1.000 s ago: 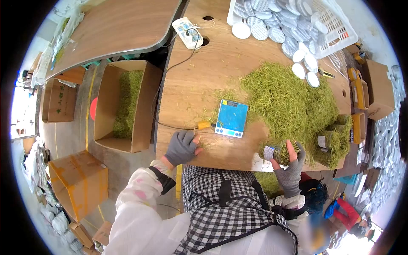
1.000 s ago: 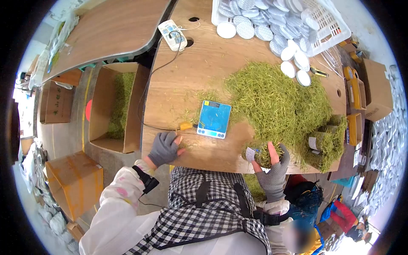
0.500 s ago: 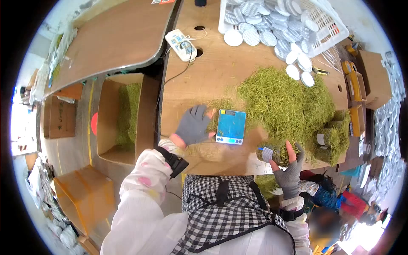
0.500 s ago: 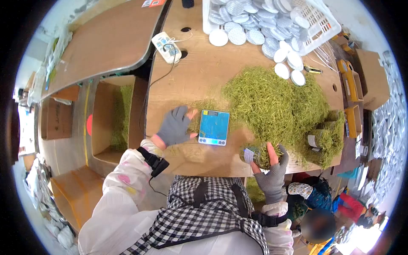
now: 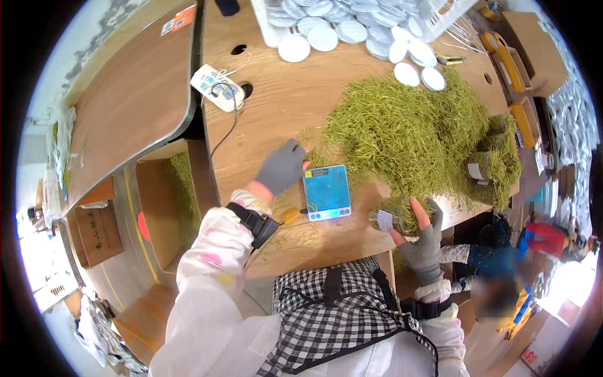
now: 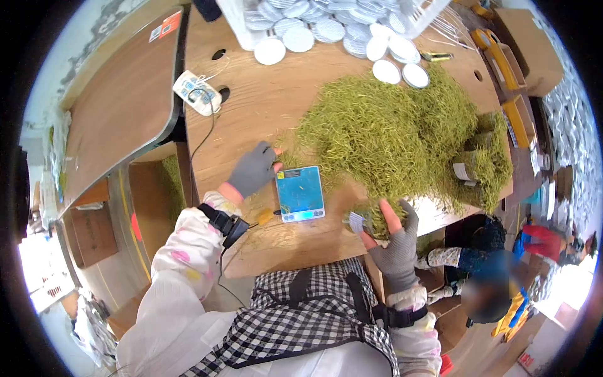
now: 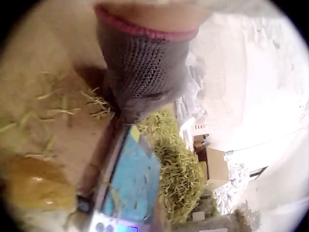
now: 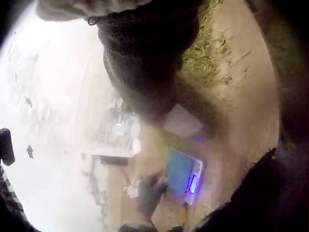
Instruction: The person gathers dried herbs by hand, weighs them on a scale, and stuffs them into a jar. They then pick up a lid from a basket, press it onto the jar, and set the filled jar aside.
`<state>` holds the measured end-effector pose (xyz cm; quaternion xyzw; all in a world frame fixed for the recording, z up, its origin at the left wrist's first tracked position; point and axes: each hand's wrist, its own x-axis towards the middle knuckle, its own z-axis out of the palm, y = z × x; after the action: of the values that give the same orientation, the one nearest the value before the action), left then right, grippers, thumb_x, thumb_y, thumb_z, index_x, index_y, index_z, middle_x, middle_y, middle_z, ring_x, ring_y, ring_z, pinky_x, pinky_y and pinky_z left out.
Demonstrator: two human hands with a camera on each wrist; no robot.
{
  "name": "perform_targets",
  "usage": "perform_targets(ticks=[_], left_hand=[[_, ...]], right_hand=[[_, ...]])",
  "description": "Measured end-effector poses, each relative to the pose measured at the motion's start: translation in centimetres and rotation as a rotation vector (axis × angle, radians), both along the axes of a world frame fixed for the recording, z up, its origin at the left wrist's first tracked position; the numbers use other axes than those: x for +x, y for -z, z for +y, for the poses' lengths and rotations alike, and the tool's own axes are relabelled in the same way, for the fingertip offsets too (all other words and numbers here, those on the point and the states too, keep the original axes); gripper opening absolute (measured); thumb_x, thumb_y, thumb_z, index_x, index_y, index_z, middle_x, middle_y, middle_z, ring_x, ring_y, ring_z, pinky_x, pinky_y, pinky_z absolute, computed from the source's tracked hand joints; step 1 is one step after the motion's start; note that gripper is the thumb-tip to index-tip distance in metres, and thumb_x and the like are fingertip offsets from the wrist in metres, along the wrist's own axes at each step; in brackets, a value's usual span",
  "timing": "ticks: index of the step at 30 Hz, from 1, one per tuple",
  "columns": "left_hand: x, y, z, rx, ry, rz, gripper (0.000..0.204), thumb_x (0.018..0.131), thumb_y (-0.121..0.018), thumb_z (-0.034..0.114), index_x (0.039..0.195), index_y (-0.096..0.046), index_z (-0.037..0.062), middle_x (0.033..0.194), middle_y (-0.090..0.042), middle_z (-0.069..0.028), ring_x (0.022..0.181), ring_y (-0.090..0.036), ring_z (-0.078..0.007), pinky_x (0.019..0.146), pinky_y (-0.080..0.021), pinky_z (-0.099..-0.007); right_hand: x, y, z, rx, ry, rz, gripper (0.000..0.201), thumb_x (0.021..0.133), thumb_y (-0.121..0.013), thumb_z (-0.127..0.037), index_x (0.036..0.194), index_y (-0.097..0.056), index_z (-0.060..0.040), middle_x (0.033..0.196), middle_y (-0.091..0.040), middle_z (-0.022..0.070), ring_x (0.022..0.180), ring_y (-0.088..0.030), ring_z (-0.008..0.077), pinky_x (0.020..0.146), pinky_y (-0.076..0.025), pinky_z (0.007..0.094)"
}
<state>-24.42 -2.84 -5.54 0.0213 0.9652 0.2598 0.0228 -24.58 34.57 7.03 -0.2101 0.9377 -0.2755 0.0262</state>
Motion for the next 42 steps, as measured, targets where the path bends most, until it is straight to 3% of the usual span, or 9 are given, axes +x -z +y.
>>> perform_targets(ticks=[11, 16, 24, 28, 30, 32, 36, 38, 42], left_hand=[[-8.4, -0.6, 5.8, 0.089, 0.240, -0.068, 0.031, 0.085, -0.074, 0.018, 0.112, -0.065, 0.0053, 0.102, -0.065, -0.0197, 0.097, -0.064, -0.0414, 0.082, -0.052, -0.0488], [-10.7, 0.1, 7.5, 0.332, 0.129, 0.039, 0.022, 0.082, -0.071, 0.009, 0.102, -0.066, 0.0001, 0.093, -0.067, -0.0231, 0.089, -0.066, -0.0420, 0.078, -0.052, -0.0463], [-12.7, -5.0, 9.3, 0.531, 0.128, 0.093, 0.031, 0.091, -0.066, 0.016, 0.119, -0.068, 0.0025, 0.109, -0.071, -0.0213, 0.098, -0.069, -0.0372, 0.085, -0.055, -0.0403], [-10.3, -6.4, 7.3, 0.439, 0.074, 0.120, 0.041, 0.090, -0.068, 0.025, 0.125, -0.065, 0.0043, 0.115, -0.065, -0.0237, 0.110, -0.062, -0.0409, 0.094, -0.051, -0.0471], [-7.8, -6.1, 5.2, 0.369, 0.029, 0.067, 0.044, 0.090, -0.068, 0.027, 0.127, -0.063, 0.0041, 0.117, -0.064, -0.0239, 0.113, -0.061, -0.0409, 0.095, -0.050, -0.0473], [-4.6, -3.3, 3.3, 0.183, 0.002, 0.207, 0.044, 0.091, -0.070, 0.026, 0.129, -0.062, 0.0038, 0.103, -0.064, -0.0188, 0.102, -0.066, -0.0335, 0.084, -0.055, -0.0415], [2.9, -2.2, 2.2, 0.318, -0.212, 0.104, 0.049, 0.089, -0.073, 0.029, 0.130, -0.060, 0.0041, 0.107, -0.061, -0.0197, 0.106, -0.064, -0.0354, 0.086, -0.054, -0.0426], [6.1, -2.0, 2.2, 0.207, -0.287, -0.030, 0.064, 0.085, -0.078, 0.037, 0.136, -0.057, 0.0044, 0.120, -0.059, -0.0232, 0.114, -0.061, -0.0395, 0.095, -0.051, -0.0458], [9.2, -2.8, 3.5, 0.135, -0.253, -0.035, 0.093, 0.075, -0.084, 0.042, 0.149, -0.043, 0.0035, 0.138, -0.050, -0.0303, 0.128, -0.050, -0.0480, 0.108, -0.043, -0.0498]], right_hand=[[-5.8, 2.7, -6.4, -0.047, -0.318, 0.166, 0.077, 0.072, -0.086, -0.022, 0.144, -0.059, -0.0284, 0.137, -0.049, 0.0183, 0.117, -0.051, 0.0421, 0.096, -0.050, 0.0485], [-8.9, 3.6, -7.5, -0.056, -0.251, 0.230, 0.075, 0.073, -0.085, -0.022, 0.143, -0.058, -0.0269, 0.137, -0.049, 0.0194, 0.115, -0.051, 0.0421, 0.096, -0.049, 0.0494], [-11.8, 1.8, -5.2, -0.287, 0.114, 0.078, 0.081, 0.072, -0.090, -0.023, 0.145, -0.056, -0.0162, 0.132, -0.049, 0.0241, 0.121, -0.053, 0.0389, 0.105, -0.045, 0.0444], [-10.9, 1.2, -2.5, -0.369, 0.225, 0.031, 0.087, 0.072, -0.091, -0.025, 0.149, -0.052, -0.0155, 0.132, -0.048, 0.0205, 0.121, -0.052, 0.0337, 0.106, -0.044, 0.0432], [-9.2, 0.8, -1.9, -0.292, 0.047, 0.054, 0.087, 0.072, -0.092, -0.026, 0.149, -0.051, -0.0156, 0.131, -0.048, 0.0205, 0.120, -0.052, 0.0344, 0.105, -0.045, 0.0440], [-6.6, 1.2, -2.8, -0.244, -0.087, 0.149, 0.079, 0.072, -0.091, -0.027, 0.143, -0.058, -0.0165, 0.130, -0.052, 0.0213, 0.118, -0.054, 0.0374, 0.101, -0.048, 0.0458], [-3.7, 2.6, -5.2, -0.102, -0.298, 0.187, 0.074, 0.073, -0.089, -0.025, 0.141, -0.061, -0.0218, 0.131, -0.052, 0.0201, 0.116, -0.054, 0.0400, 0.098, -0.050, 0.0479], [-3.9, 3.2, -5.7, -0.033, -0.440, 0.222, 0.074, 0.073, -0.088, -0.025, 0.141, -0.061, -0.0239, 0.132, -0.052, 0.0195, 0.115, -0.054, 0.0411, 0.097, -0.050, 0.0488], [-5.5, 2.6, -6.4, 0.006, -0.324, 0.300, 0.075, 0.073, -0.087, -0.024, 0.143, -0.059, -0.0252, 0.136, -0.049, 0.0197, 0.118, -0.050, 0.0425, 0.098, -0.048, 0.0512]])
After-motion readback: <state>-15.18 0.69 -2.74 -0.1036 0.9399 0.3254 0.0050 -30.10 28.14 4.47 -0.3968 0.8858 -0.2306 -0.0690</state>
